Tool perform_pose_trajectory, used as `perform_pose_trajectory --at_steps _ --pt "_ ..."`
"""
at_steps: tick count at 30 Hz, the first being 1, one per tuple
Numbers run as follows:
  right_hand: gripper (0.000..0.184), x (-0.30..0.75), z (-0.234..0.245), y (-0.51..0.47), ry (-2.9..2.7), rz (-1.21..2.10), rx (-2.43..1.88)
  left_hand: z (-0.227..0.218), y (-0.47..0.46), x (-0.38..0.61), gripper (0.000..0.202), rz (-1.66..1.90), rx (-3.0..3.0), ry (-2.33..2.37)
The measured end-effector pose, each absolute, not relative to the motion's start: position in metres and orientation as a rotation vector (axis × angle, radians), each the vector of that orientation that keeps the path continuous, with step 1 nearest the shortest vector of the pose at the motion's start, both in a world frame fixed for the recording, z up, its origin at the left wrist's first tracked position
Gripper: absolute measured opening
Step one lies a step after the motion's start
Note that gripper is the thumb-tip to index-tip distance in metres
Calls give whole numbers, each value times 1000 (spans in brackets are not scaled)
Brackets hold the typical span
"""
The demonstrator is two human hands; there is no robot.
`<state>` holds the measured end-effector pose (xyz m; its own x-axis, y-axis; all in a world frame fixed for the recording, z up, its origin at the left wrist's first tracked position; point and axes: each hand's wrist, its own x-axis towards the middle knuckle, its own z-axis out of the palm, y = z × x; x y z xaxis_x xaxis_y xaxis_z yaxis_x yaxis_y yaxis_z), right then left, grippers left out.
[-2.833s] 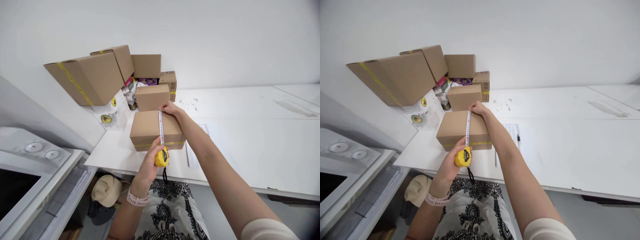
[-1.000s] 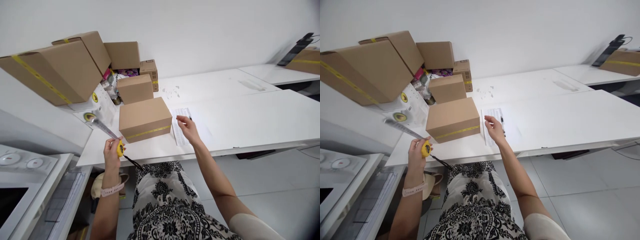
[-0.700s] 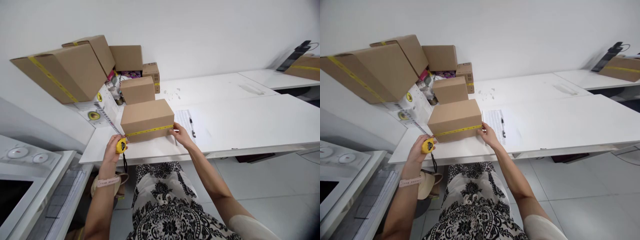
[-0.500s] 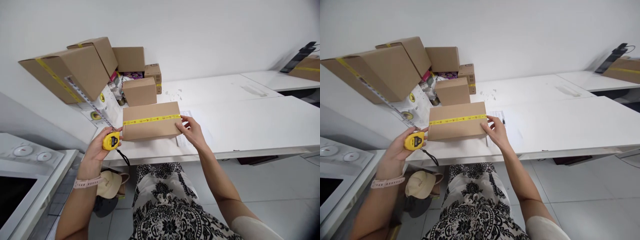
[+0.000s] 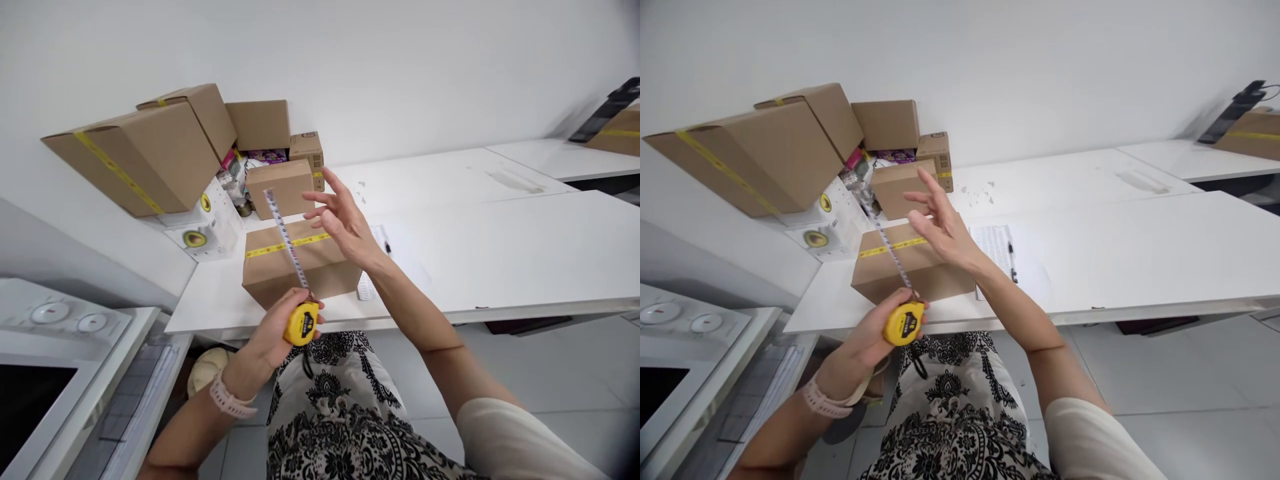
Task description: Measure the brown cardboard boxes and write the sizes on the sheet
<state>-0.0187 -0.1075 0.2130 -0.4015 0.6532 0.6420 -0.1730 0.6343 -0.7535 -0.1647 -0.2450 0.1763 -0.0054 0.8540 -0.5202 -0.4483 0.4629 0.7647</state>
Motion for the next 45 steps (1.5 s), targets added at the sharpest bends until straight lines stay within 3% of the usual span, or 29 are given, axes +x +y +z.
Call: perform_pose_trajectory --at_steps 7,15,22,35,45 --pt "52 -44 213 -72 -1784 1011 -286 159 -228 -139 41 1090 412 1128" --pt "34 -47 208 -18 -1674 1218 -483 158 -218 -129 25 1094 349 1147" --pt "29 -47 176 30 -1585 1463 -828 179 -219 -140 35 1263 447 1038" --pt "19 -49 158 43 -2056 1145 -1026 177 -228 -110 39 1313 462 943" --pt "17 -47 165 36 -2000 1265 -978 175 -231 -111 40 1327 556 959"
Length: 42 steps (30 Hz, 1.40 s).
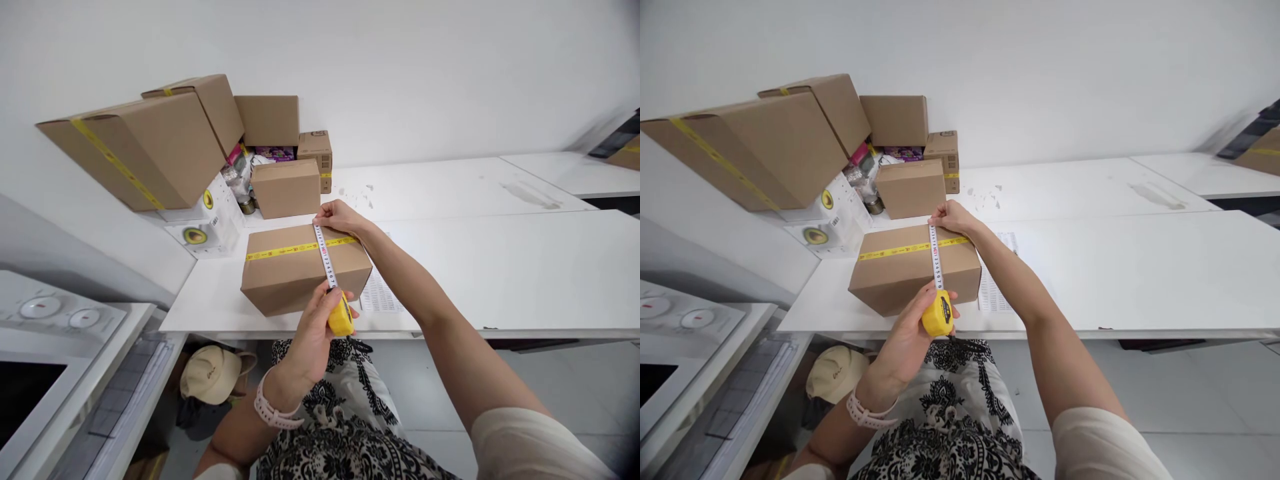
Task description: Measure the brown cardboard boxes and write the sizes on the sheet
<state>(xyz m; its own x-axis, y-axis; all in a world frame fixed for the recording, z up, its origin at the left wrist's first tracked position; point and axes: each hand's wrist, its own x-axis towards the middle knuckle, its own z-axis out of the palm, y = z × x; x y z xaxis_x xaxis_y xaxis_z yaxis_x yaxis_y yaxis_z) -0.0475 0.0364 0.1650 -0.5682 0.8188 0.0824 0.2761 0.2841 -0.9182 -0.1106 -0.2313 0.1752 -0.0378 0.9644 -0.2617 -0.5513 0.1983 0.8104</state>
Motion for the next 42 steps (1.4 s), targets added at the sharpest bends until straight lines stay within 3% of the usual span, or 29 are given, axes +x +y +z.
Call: perform_pose_trajectory --at_steps 24,42 --pt "18 -46 170 31 -1961 1328 -1009 174 -233 -104 54 1354 523 1007" --pt "22 -45 168 36 -1992 1306 -1001 172 -235 -105 54 1357 537 1022"
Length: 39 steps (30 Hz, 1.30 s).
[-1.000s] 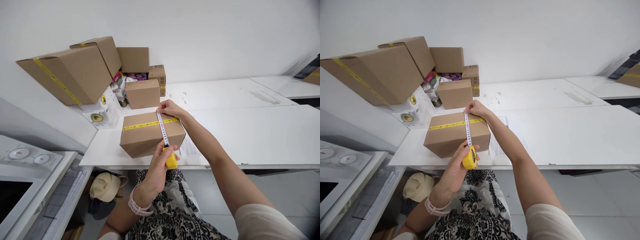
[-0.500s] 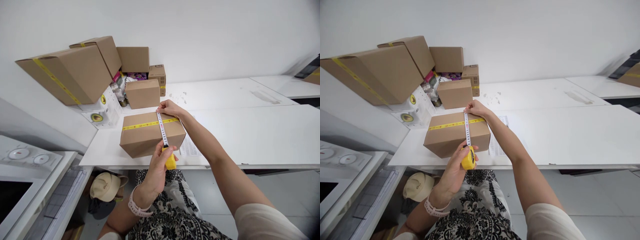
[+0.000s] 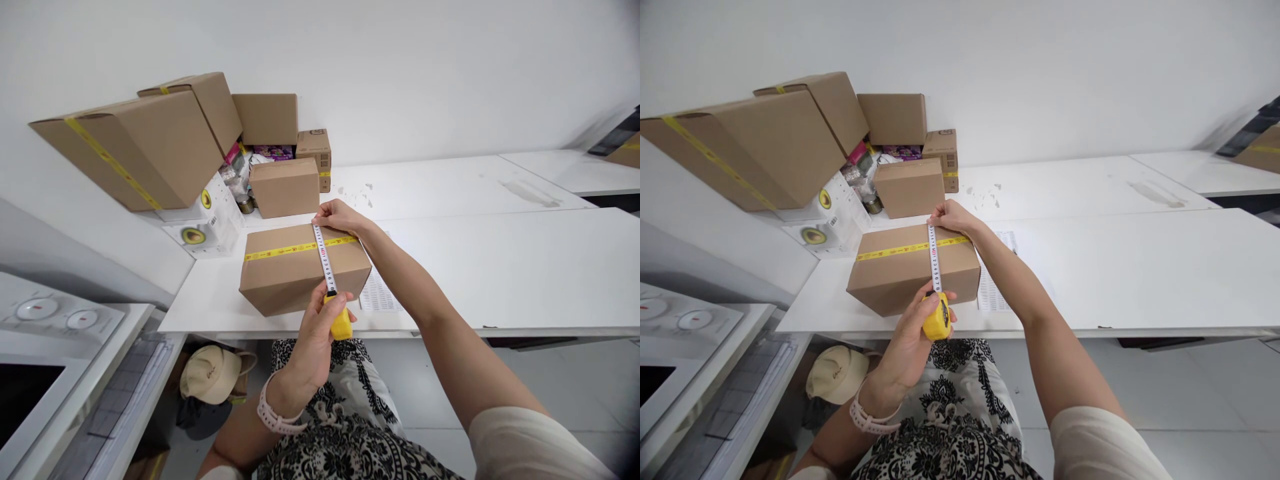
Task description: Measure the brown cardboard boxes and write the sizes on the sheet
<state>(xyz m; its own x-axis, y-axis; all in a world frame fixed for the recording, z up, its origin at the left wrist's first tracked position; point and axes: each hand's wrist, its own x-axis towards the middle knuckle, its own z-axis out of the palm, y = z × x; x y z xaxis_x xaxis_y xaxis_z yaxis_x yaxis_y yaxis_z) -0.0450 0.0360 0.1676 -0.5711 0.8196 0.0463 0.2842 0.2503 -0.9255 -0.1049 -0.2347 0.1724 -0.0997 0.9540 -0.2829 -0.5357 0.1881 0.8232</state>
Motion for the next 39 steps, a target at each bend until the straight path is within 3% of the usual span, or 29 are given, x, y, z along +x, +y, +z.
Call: perform_pose_trajectory --at_steps 39 --pt "22 -43 175 27 -1997 1293 -1012 168 -233 -106 57 1359 524 1014"
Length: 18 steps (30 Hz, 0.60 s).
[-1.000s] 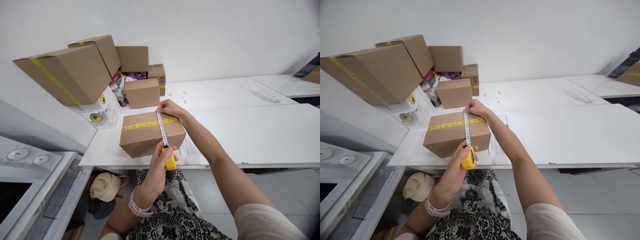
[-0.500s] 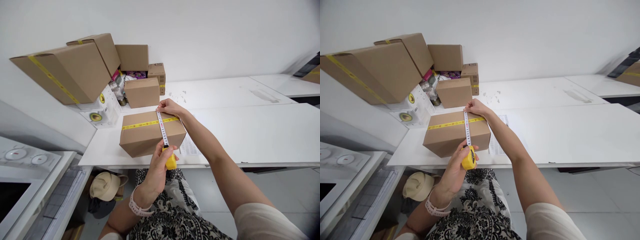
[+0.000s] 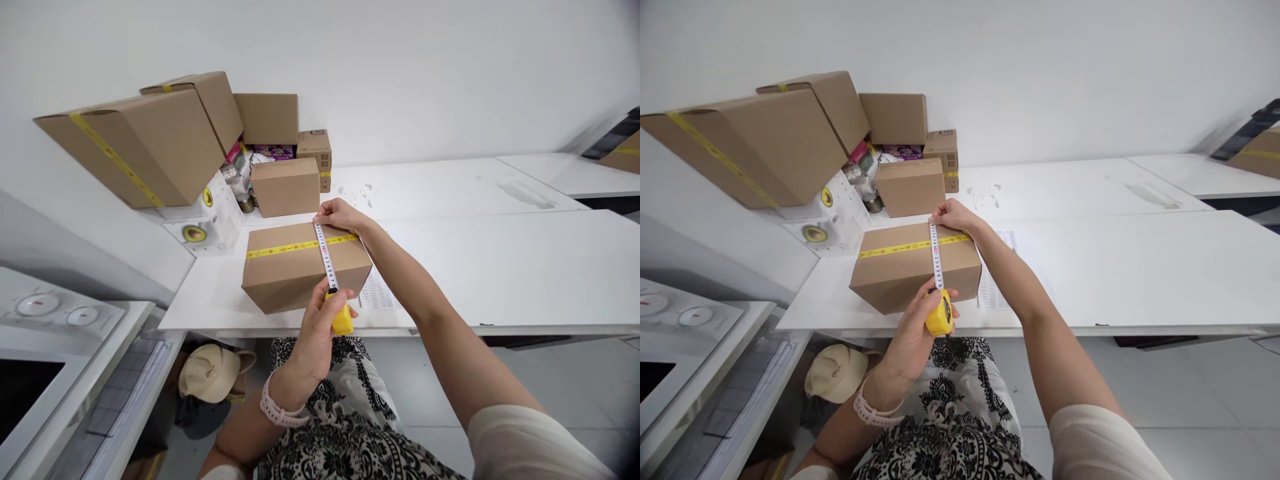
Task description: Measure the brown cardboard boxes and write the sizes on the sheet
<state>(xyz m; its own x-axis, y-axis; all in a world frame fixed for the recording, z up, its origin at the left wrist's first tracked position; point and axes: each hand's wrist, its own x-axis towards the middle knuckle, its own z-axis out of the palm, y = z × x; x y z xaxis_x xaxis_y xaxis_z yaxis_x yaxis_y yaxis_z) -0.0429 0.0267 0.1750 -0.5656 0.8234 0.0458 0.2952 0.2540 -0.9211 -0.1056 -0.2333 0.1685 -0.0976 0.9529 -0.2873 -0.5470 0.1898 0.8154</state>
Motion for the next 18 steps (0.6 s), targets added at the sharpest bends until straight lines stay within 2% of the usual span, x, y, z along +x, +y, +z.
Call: perform_pose_trajectory --at_steps 5,9,14,18 --pt "30 -47 164 39 -1973 1322 -879 164 -231 -108 51 1374 576 1046" --pt "35 -33 168 39 -1710 1138 -688 143 -221 -112 40 1504 713 1160" --pt "27 36 144 32 -1381 857 -951 111 -188 -134 43 1678 963 1283" --pt "18 108 96 5 -1450 566 -1473 99 -156 -157 43 1746 1110 1406"
